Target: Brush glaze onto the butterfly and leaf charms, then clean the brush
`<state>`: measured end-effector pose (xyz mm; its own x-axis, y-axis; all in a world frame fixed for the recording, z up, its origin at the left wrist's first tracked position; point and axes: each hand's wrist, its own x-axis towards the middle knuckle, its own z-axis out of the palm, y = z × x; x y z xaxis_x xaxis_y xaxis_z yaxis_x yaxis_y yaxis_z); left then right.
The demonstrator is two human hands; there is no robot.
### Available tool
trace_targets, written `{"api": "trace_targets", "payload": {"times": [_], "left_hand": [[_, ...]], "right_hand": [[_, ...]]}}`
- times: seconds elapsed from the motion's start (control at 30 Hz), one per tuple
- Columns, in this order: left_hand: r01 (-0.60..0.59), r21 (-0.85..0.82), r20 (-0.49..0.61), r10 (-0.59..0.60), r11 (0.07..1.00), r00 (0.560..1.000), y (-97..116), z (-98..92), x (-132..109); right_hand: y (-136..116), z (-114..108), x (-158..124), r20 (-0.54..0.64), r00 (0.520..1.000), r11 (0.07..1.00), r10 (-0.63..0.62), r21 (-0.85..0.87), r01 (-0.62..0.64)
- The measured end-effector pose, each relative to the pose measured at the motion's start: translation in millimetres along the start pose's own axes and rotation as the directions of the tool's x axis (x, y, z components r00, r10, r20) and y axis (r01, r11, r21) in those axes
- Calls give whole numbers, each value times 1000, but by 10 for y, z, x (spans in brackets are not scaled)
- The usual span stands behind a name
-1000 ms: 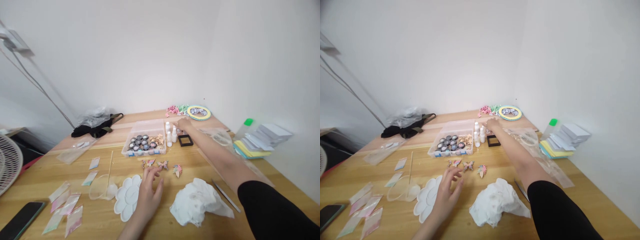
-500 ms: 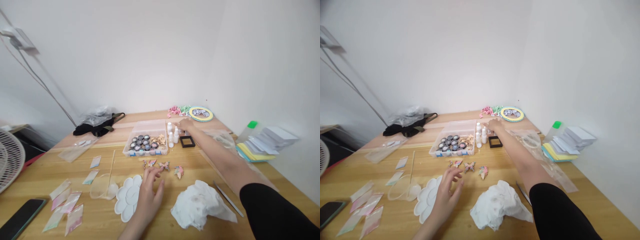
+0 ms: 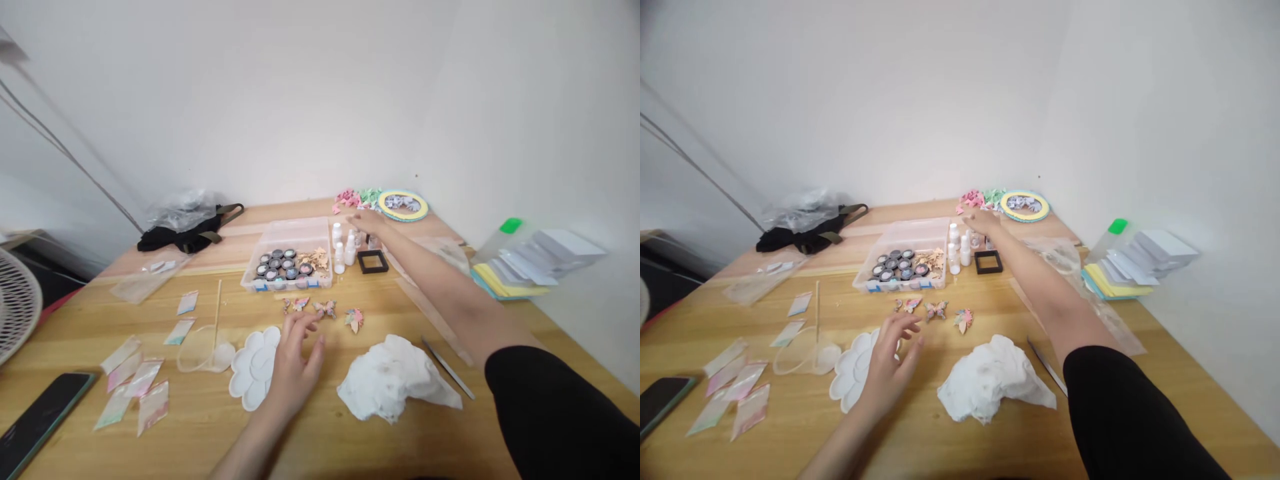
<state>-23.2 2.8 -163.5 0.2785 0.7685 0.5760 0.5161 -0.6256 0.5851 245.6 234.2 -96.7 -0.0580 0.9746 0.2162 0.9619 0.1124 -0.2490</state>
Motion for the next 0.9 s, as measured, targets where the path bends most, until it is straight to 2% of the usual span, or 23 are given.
{"api": "trace_targets", "payload": {"times": [0.1, 0.17, 0.2, 0.27, 0.37, 0.47, 0.57, 0.7, 0.8, 0.9], "left_hand": [[7, 5, 8, -7, 1000, 1000, -1, -13, 2], [10, 6, 15, -10, 1000, 1000, -6, -24, 4], [12, 5, 16, -12, 1000, 1000, -8, -30, 5], [15, 2, 18, -15, 1000, 1000, -13, -41, 8], [32, 2, 20, -32, 999, 999, -19, -49, 14], [45, 4, 28, -45, 999, 999, -17, -41, 16], [41, 8, 35, -41, 999, 999, -6, -24, 16], [34, 20, 31, -35, 999, 999, 3, -24, 17], [35, 21, 25, -35, 999, 999, -1, -37, 16], [37, 13, 16, -38, 999, 999, -7, -46, 11]], "right_hand": [[-76, -129, -164, -177, 984, 997, 16, 75, -3], [-105, -178, -391, -269, 963, 992, -26, 112, 58], [-111, -179, -542, -276, 959, 987, -66, 125, 103], [-110, -125, -893, -213, 961, 967, -177, 145, 210], [-83, 56, -1404, -29, 936, 919, -352, 178, 351], [-46, 241, -1708, 83, 915, 906, -396, 199, 374], [-36, 353, -1780, 138, 909, 903, -394, 243, 354], [-55, 418, -1729, 172, 922, 895, -346, 357, 269], [-58, 440, -1689, 197, 939, 859, -280, 488, 154], [-75, 470, -1623, 247, 953, 760, -177, 649, -27]]}}
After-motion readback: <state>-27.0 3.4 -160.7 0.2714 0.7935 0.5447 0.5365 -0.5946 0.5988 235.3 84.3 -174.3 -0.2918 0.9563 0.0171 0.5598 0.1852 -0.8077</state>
